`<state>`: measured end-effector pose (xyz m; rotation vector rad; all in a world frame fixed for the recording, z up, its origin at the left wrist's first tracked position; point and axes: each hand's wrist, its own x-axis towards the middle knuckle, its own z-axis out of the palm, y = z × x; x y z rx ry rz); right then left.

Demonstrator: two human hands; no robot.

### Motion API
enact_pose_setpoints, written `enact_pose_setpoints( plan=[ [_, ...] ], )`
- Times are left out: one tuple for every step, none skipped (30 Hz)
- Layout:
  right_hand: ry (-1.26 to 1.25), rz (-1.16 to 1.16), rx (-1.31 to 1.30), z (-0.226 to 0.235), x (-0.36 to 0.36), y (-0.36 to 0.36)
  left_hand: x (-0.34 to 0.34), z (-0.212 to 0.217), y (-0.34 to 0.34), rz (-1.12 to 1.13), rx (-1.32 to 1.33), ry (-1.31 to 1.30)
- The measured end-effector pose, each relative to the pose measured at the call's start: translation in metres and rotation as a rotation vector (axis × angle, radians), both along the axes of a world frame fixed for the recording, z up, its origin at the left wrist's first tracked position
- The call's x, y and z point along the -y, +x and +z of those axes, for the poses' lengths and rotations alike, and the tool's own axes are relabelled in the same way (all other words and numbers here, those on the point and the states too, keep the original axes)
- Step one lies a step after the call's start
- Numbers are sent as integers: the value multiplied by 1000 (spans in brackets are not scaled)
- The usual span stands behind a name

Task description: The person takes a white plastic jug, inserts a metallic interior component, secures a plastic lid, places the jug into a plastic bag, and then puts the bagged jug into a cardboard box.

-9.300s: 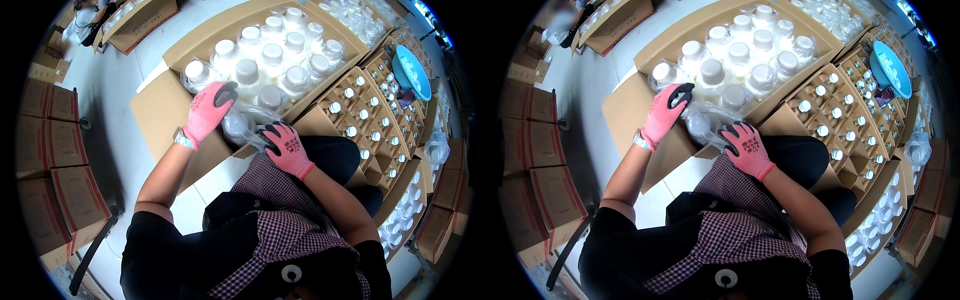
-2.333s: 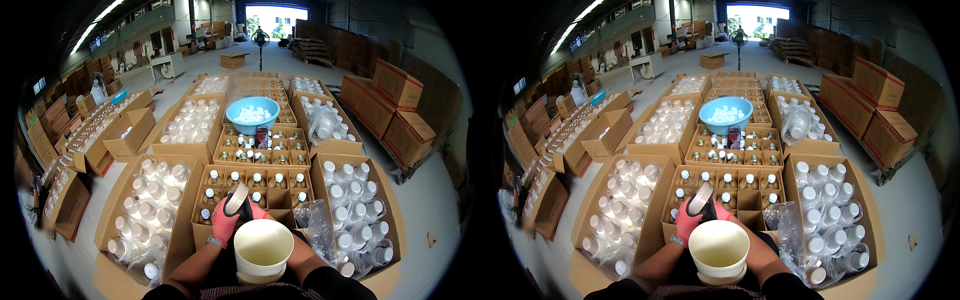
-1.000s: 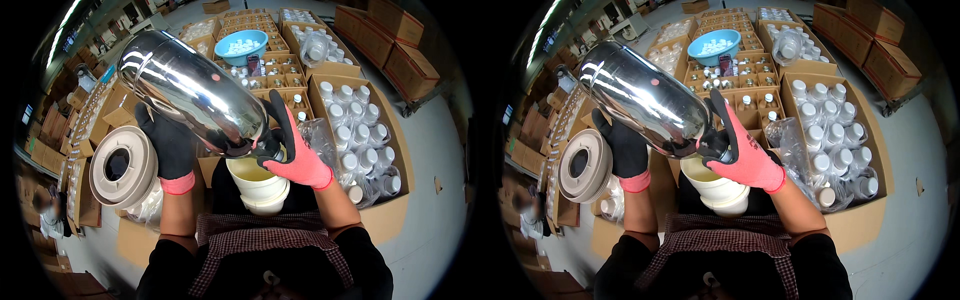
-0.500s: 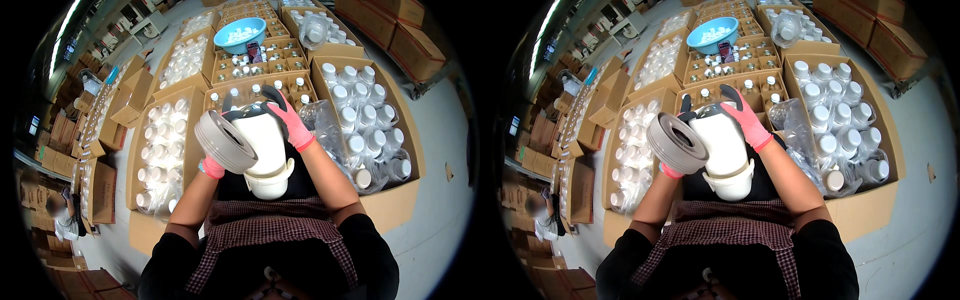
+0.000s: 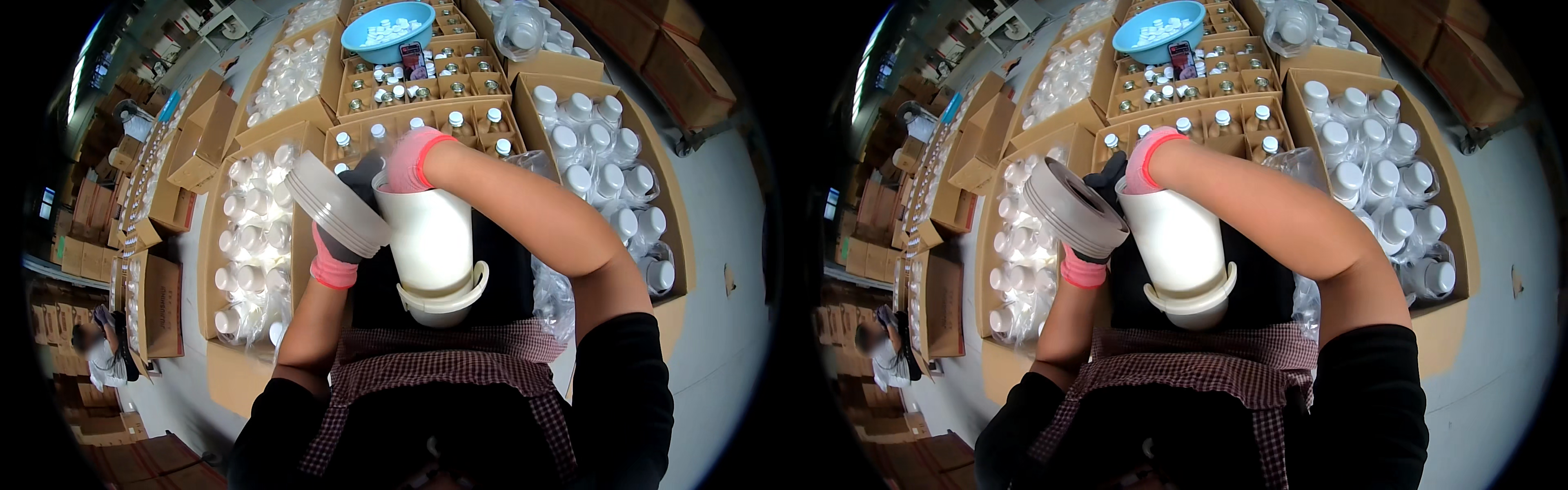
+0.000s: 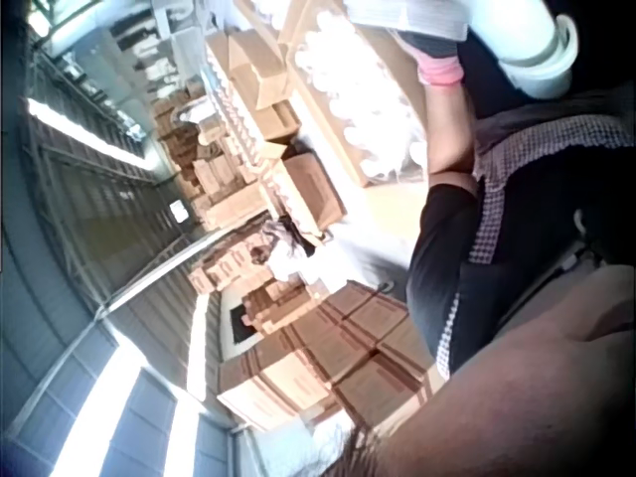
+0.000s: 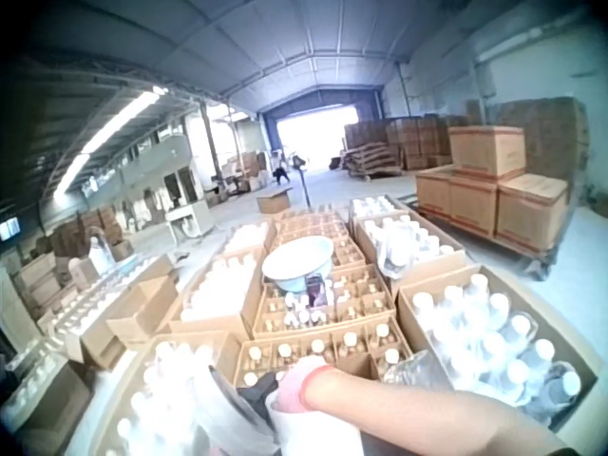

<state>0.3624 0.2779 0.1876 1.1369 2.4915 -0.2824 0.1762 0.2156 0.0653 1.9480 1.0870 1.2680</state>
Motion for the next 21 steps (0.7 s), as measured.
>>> enact_pose_setpoints(
  plan=[
    [-71,39,68,-2,-3,-2,5,17,0,-77,189,-110],
    [-44,81,60,-6,-4,-3,10,32,-1,-151,402,-219],
    [-55,97,13,-3,-1,-1,16,48,-2,-198,610,-317],
    [-64,113,-30,4,2,6,18,53,-8,-308,979,-401],
    [-74,126,-75,7,4,15,17,56,-12,-421,1347,-482],
    [-69,98,-133,6,5,22,15,59,-14,-244,1292,-407],
    [-95,95,-230,5,5,33,16,69,-11,-63,1176,-317],
    [-118,92,-323,3,1,43,11,73,-7,52,1119,-222],
    [-140,90,-417,0,-5,53,7,77,1,166,1058,-127],
    [-519,-138,-692,-3,-19,67,6,98,18,117,1041,-178],
    [-879,-424,-1224,-1,-19,75,-3,91,22,139,915,-49],
    [-771,-377,-1424,-1,-19,76,-14,86,25,165,795,85],
    [-658,-333,-1620,1,-13,76,-30,68,27,126,700,308],
    [-743,-342,-1767,-2,-3,75,-29,71,34,106,463,231],
    [-637,-385,-1814,-26,-4,80,-28,76,41,83,228,153],
    [-518,-431,-1857,-48,-3,87,-27,80,47,-83,207,96],
    [-595,-481,-1940,-47,14,86,-32,59,36,-142,202,42],
    [-484,-401,-1745,-64,10,95,-37,37,25,-195,197,-16],
    [-486,-300,-1792,-74,18,96,-36,31,25,-236,250,-74],
    [-438,-263,-1822,-84,25,98,-34,31,28,-279,303,-131],
    [-390,-225,-1852,-91,28,99,-33,34,30,-310,308,-122]
  ],
)
